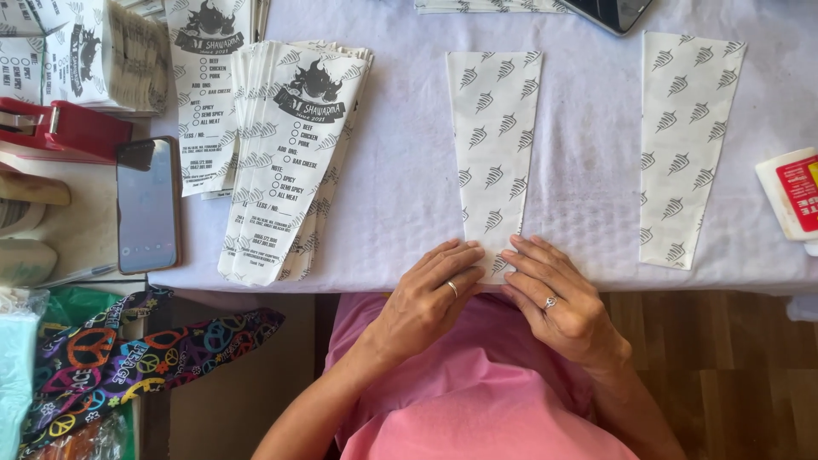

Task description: Folding and gluing printed paper strips to assemble food packaging sleeves.

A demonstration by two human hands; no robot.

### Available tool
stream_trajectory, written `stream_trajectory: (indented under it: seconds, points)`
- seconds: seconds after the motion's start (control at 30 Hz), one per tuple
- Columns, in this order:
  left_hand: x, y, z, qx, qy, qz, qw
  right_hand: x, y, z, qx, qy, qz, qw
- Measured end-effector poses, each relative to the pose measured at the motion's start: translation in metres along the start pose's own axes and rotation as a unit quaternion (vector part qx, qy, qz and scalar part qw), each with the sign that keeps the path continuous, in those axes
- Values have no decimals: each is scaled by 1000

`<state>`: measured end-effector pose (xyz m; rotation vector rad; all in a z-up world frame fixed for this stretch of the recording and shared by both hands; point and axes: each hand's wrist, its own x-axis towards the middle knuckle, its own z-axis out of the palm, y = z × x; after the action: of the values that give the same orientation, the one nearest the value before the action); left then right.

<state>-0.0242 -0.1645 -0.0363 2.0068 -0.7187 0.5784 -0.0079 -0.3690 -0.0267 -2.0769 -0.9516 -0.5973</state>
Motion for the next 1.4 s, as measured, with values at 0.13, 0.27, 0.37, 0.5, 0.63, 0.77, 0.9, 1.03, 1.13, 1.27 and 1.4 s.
stream_trajectory:
  seconds: [0.13, 0.27, 0.37, 0.5, 0.63, 0.77, 0.9, 1.03, 1.13, 1.27, 1.4]
  points:
    - [-4, -3, 4, 0, 12, 4, 1000, 1, -1, 2, 6, 5, 13, 1000]
    - [-3, 1, 9, -2, 41, -29, 999, 4, -7, 2, 9, 9, 63, 998]
    - [-3, 1, 16, 11, 57, -68, 996, 8, -8, 2, 13, 9, 110, 994]
    - [3, 10, 18, 12, 49, -136, 990, 10, -9, 1, 30, -3, 176, 984]
    - [2, 8, 20, 22, 31, -141, 989, 9, -8, 0, 40, -11, 198, 979]
    - [-2, -3, 14, -39, -8, -154, 987, 9, -6, -7, 78, -23, 232, 969]
    - [-1, -7, 6, -41, -64, -153, 985, 8, -6, -9, 99, -4, 236, 967]
    - [19, -5, 2, 6, -128, -92, 988, -3, 7, -36, 43, 35, 215, 975]
    - [24, -13, 18, 46, -173, -67, 982, -24, 27, -68, -88, 58, 189, 976]
    - [36, -14, 56, 65, -191, -20, 979, -56, 48, -90, -204, 44, 223, 952]
    - [48, -8, 100, 56, -191, 21, 980, -65, 53, -106, -203, 42, 255, 944]
